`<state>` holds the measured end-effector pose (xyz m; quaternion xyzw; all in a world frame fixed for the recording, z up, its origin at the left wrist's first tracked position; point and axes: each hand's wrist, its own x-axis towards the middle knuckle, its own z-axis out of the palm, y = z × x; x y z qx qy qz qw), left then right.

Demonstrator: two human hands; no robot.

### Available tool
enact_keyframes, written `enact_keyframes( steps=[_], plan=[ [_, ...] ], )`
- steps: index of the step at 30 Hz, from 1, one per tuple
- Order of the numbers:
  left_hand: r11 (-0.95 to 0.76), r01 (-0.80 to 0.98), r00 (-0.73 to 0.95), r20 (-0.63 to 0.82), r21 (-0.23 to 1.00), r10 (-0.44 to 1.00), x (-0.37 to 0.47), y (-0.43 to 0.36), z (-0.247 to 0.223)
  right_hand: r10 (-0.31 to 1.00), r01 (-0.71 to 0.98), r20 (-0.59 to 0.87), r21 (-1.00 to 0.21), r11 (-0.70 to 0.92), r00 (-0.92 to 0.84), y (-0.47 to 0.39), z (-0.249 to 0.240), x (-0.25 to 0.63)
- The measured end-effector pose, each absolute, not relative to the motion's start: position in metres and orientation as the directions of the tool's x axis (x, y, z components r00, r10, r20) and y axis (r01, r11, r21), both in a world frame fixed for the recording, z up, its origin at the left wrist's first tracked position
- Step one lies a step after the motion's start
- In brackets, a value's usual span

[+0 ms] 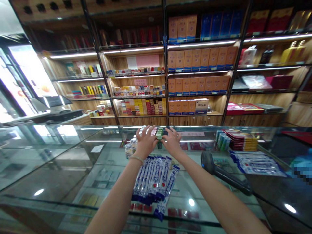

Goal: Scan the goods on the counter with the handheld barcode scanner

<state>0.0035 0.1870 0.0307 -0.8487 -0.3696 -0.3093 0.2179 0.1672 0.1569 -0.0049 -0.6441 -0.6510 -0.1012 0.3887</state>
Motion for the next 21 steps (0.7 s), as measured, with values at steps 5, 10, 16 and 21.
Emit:
enact_keyframes(
  steps=[5,10,16,21],
  plan=[
    [-0.638,0.756,0.548,0.675,-0.146,0.494,0.002,0.187,0.027,0.757,0.918,0.642,-0.362,0.160,0.121,0.158,-0.011,0.168],
    [-0.636,0.756,0.551,0.672,-0.152,0.494,0.000,0.187,0.025,0.780,0.916,0.611,-0.376,0.139,0.133,0.159,-0.015,0.165],
    [-0.620,0.777,0.505,0.693,-0.106,0.515,-0.003,0.189,0.023,0.792,0.908,0.595,-0.395,0.140,0.137,0.158,-0.017,0.165],
    [-0.607,0.789,0.484,0.708,-0.099,0.514,-0.005,0.188,0.021,0.798,0.900,0.586,-0.412,0.144,0.140,0.155,-0.021,0.169]
  ],
)
